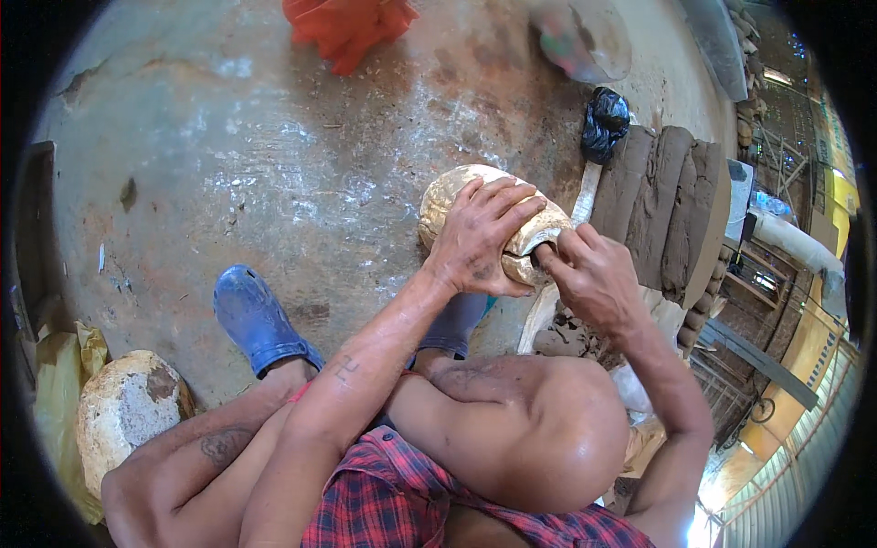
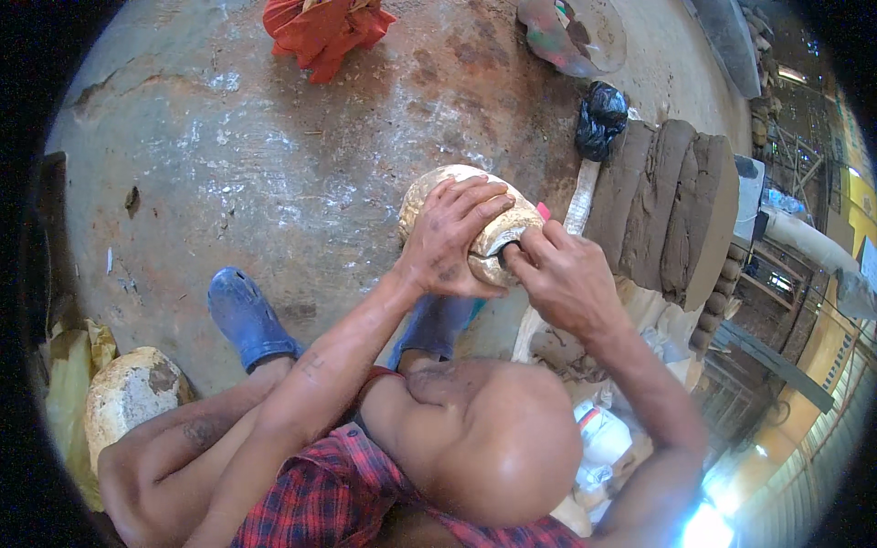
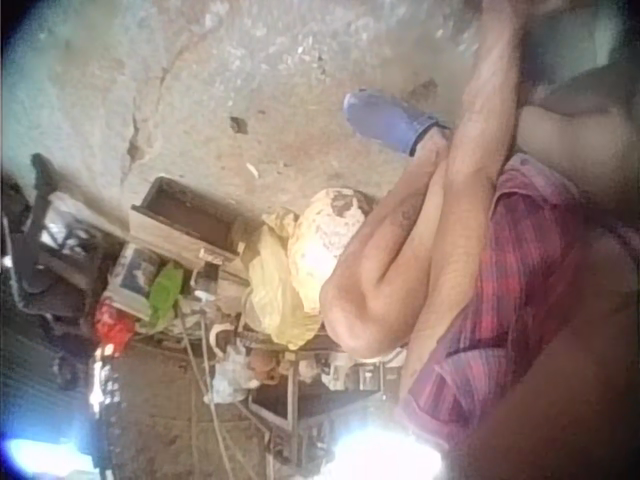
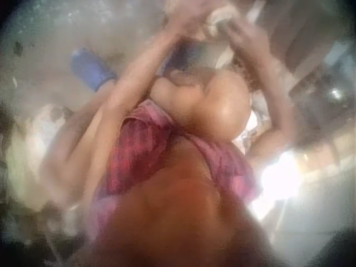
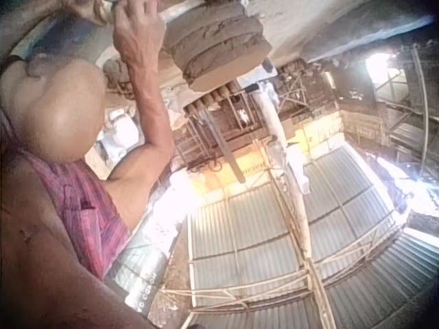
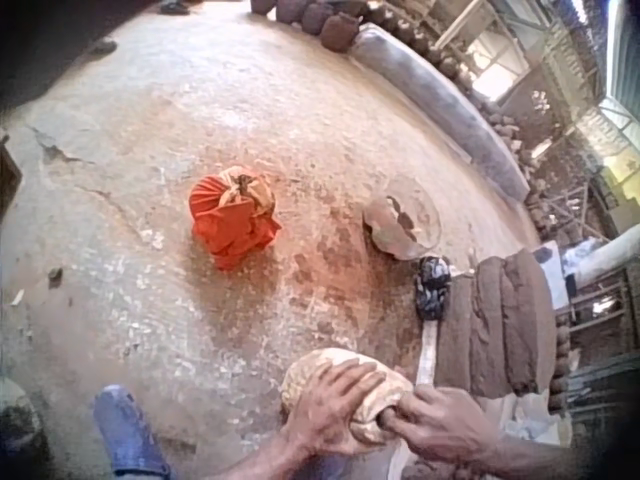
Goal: The person extracts a clay vessel from a two-part mold using a plastic tool and a pipe, then smooths a slab of clay on a board and cuts it with the same tool.
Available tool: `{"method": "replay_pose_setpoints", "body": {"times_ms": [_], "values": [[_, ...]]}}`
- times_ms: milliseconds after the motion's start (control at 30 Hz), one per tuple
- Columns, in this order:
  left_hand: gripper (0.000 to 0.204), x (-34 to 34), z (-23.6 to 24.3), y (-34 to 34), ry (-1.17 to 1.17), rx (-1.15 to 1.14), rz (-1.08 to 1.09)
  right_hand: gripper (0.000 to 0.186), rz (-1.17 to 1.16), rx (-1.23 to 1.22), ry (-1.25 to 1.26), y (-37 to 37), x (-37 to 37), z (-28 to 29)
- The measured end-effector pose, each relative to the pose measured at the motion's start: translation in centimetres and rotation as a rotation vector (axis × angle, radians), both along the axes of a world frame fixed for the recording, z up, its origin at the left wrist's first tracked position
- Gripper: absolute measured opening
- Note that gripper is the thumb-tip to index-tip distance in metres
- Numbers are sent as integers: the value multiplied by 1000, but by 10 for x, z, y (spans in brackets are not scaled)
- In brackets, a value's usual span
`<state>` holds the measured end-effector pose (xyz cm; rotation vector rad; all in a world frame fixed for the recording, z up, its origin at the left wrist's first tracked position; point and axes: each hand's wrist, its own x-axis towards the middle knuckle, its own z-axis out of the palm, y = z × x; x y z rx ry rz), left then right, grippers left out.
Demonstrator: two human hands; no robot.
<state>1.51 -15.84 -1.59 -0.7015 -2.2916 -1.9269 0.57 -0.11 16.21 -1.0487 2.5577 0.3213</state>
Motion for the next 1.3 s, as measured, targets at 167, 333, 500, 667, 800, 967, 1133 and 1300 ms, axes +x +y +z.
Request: {"method": "replay_pose_setpoints", "body": {"times_ms": [167, 333, 500, 667, 800, 967, 1133, 1300], "values": [[109, -2, 0, -2, 3, 8, -11, 12, 88, 318, -202, -14, -20, 17], [108, -2, 1, -3, 17, 20, -2, 28, 23, 308, -287, -17, -27, 21], [107, -1, -3, -1, 18, 25, 2, 42, -142, 402, -354, -22, -12, 20], [106, -2, -4, 0, 19, 38, 2, 24, -164, 455, -350, -26, -14, 13], [107, -5, -8, 0, 21, 21, -5, 11, -179, 453, -341, -26, -18, 15], [109, -3, -5, 3, 26, 16, -7, 16, -142, 368, -262, -15, -13, 9], [110, -5, -7, 0, 39, 26, 6, 7, -171, 386, -303, -22, -15, 8], [110, -6, -4, 2, 53, 38, 10, 8, -152, 338, -287, -14, -14, 7]]}}
